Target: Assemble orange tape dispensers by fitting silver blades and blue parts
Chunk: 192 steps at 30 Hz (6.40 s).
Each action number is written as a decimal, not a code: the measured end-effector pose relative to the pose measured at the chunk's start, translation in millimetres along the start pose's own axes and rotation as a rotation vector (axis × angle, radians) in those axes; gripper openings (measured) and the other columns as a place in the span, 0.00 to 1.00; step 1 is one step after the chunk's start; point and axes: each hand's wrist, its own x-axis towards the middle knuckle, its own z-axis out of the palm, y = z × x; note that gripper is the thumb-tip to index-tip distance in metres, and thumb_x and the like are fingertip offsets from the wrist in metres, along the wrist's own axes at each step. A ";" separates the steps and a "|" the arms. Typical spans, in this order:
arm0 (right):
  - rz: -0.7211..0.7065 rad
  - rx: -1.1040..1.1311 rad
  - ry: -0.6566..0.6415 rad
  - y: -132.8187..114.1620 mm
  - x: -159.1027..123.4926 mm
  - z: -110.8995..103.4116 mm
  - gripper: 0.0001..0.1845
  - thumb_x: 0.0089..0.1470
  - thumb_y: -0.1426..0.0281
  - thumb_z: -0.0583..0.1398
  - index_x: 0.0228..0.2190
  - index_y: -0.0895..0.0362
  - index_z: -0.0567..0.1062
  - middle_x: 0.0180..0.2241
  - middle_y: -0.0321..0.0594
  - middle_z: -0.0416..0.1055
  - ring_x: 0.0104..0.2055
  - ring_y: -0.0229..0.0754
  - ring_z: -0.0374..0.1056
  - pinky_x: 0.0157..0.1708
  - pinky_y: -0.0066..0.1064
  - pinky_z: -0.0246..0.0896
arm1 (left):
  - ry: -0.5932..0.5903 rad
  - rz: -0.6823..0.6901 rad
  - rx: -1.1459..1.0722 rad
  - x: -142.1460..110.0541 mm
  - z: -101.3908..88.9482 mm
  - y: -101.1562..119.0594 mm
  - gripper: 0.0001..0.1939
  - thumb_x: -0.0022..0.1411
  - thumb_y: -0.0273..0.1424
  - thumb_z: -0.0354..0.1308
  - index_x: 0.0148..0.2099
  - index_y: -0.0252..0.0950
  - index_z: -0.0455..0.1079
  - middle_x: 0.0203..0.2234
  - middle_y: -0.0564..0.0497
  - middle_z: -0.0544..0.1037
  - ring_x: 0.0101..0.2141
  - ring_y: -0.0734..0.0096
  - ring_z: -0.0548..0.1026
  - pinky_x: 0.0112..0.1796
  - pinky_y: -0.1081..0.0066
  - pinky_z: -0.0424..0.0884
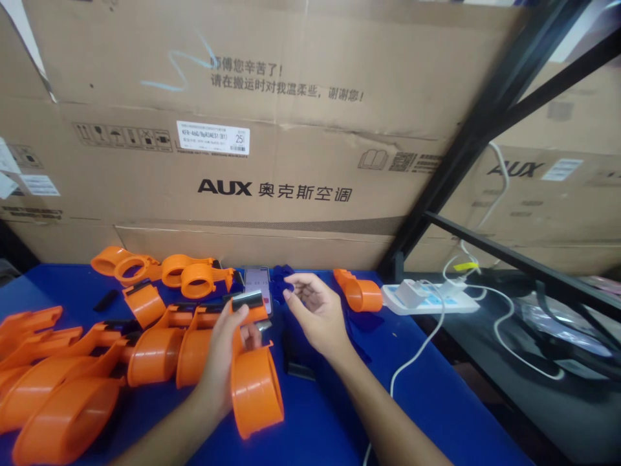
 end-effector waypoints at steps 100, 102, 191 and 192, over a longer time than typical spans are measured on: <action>-0.080 -0.483 -0.672 -35.7 1.9 -22.3 0.17 0.63 0.70 0.60 0.23 0.55 0.63 0.22 0.32 0.66 0.25 0.35 0.61 0.25 0.27 0.51 | -0.131 0.384 0.604 16.8 -10.7 13.9 0.24 0.55 0.34 0.70 0.54 0.39 0.77 0.41 0.46 0.83 0.43 0.56 0.81 0.43 0.61 0.76; -0.077 -0.482 -0.683 -35.9 1.4 -21.4 0.17 0.62 0.71 0.60 0.23 0.54 0.62 0.23 0.32 0.65 0.25 0.35 0.60 0.25 0.27 0.50 | -0.145 0.369 0.596 17.0 -10.7 13.5 0.24 0.54 0.33 0.70 0.54 0.39 0.77 0.42 0.46 0.83 0.42 0.57 0.81 0.43 0.62 0.76; 0.102 -1.325 -0.554 20.8 6.5 -35.4 0.15 0.59 0.76 0.56 0.47 0.55 0.76 0.41 0.51 0.78 0.46 0.55 0.65 0.43 0.42 0.45 | -0.233 -0.047 0.438 1.2 -0.6 -12.9 0.26 0.60 0.51 0.67 0.47 0.33 0.78 0.36 0.39 0.85 0.39 0.57 0.82 0.36 0.69 0.72; 0.100 -1.319 -0.539 20.6 7.3 -35.2 0.15 0.59 0.77 0.56 0.46 0.55 0.76 0.42 0.51 0.78 0.46 0.55 0.66 0.43 0.42 0.45 | -0.231 -0.043 0.440 1.8 -0.8 -13.1 0.25 0.60 0.51 0.67 0.47 0.33 0.77 0.37 0.39 0.85 0.38 0.58 0.82 0.35 0.70 0.72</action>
